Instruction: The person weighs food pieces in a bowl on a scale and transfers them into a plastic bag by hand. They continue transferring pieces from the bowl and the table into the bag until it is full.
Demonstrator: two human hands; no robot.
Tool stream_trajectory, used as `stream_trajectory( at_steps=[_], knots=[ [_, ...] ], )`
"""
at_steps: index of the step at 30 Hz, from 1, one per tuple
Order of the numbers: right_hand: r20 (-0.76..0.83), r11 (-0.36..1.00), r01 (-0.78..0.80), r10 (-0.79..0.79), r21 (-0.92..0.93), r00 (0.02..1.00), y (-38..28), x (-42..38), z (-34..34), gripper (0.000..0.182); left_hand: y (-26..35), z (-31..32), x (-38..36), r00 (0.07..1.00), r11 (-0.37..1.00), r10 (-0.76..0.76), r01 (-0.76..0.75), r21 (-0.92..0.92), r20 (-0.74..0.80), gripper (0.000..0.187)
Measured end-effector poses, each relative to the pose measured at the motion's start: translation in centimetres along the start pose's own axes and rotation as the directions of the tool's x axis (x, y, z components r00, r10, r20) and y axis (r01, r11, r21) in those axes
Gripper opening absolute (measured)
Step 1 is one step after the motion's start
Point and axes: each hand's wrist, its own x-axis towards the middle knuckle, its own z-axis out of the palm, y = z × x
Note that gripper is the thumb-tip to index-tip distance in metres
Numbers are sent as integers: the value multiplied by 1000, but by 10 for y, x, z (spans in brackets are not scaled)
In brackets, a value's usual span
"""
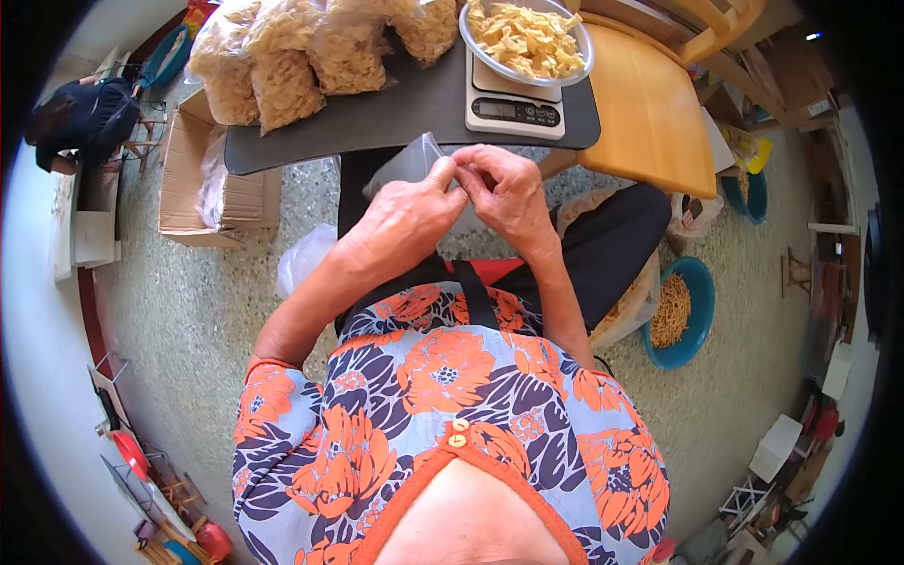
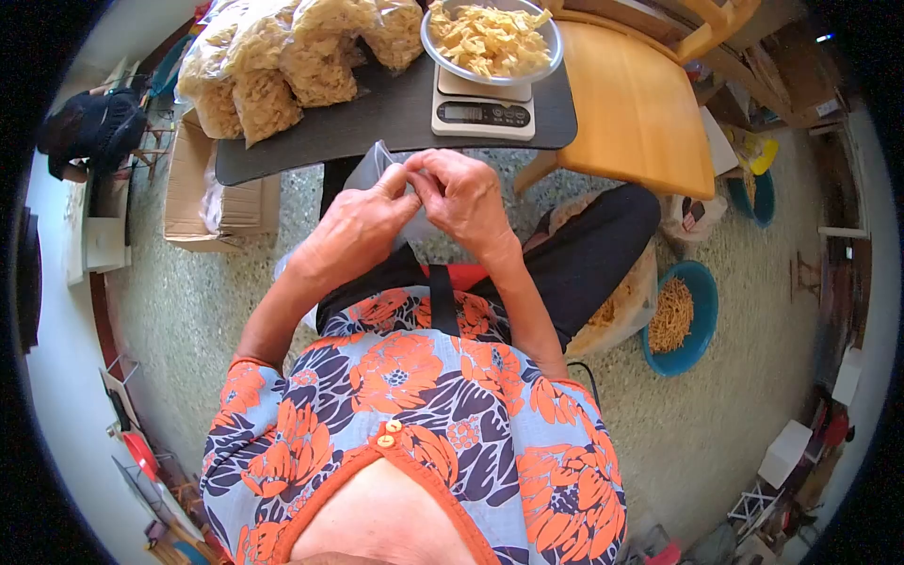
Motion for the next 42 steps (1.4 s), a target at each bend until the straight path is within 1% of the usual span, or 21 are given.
stream_trajectory(
  at_steps=[2, 5, 7, 9, 10, 15, 19, 21, 23, 24, 25, 27, 28, 31, 32, 33, 35, 36, 38, 41, 42],
  knots=[
    [-63, 985, 156, -161, -73, 985, 3, 1, 4, 10, -4, 4, 1, 996, 992, 47, -55, -114, -74, 16],
    [-9, 955, 194, -202, -226, 979, 4, 0, -2, 9, -11, 3, 0, 992, 966, 125, -125, -227, -18, 15],
    [-14, 947, 192, -202, -259, 979, 4, -2, 1, 8, -14, -2, -2, 985, 951, 168, -171, -257, -33, 13],
    [-8, 932, 172, -184, -320, 983, 3, -2, 4, 7, -17, -3, -1, 984, 979, 145, -128, -161, 102, 14],
    [-8, 930, 182, -195, -318, 981, 3, -1, 5, 7, -17, -2, -1, 985, 980, 140, -125, -153, 97, 14],
    [-42, 952, 160, -177, -259, 983, 2, 1, 5, 8, -10, 5, -2, 996, 991, 80, -85, -100, -50, 27],
    [-28, 968, 147, -156, -202, 987, 4, 1, 2, 11, -1, 2, 0, 990, 997, 80, -81, -10, -115, 26],
    [-17, 971, 153, -158, -183, 987, 3, 1, 1, 12, 1, 3, -1, 969, 988, 152, -153, 10, -194, 20],
    [-32, 964, 145, -156, -223, 987, 3, 2, 1, 11, 1, 2, -5, 975, 989, 143, -136, 53, -168, 12],
    [-110, 955, 108, -143, -277, 984, 6, 2, 0, 10, 0, 1, -7, 988, 990, 123, -116, 77, -90, 10],
    [-109, 955, 109, -144, -275, 984, 9, 3, -5, 10, -1, -1, -9, 995, 990, 99, -98, 100, -12, 9],
    [-165, 966, -215, 191, -143, 968, 11, 4, -16, 9, -1, -9, -15, 994, 989, 107, -102, 108, -39, 10],
    [-167, 976, -193, 174, -103, 970, 10, 4, -17, 9, -2, -11, -17, 991, 988, 113, -106, 112, -67, 11],
    [-151, 982, -84, 58, -172, 987, 11, 4, -9, 9, -7, -13, -16, 978, 994, 110, -110, 10, -177, 9],
    [-127, 991, -61, 45, -123, 991, 11, 4, -8, 8, -7, -12, -14, 961, 993, 121, -121, 12, -247, 10],
    [-128, 989, -79, 62, -129, 990, 8, 2, -9, 8, -9, -12, -14, 956, 992, 126, -122, 31, -264, 13],
    [-55, 969, -218, 225, 115, 973, 4, 4, -10, 8, -14, -14, -14, 957, 994, 108, -98, 48, -271, 13],
    [-145, 979, -187, 198, 87, 969, 5, 5, -10, 10, -16, -16, -16, 956, 994, 112, -102, 48, -270, 13],
    [-144, 974, -211, 220, 77, 965, 5, 5, -11, 10, -17, -19, -17, 939, 991, 93, -118, -56, -332, 12],
    [-143, 969, -231, 243, 93, 960, 5, 6, -11, 11, -11, -21, -16, 916, 993, 42, -83, -85, -398, 11],
    [-95, 956, -259, 273, 135, 957, 5, 6, -13, 12, -11, -20, -16, 916, 993, 40, -81, -85, -399, 11]
  ],
)
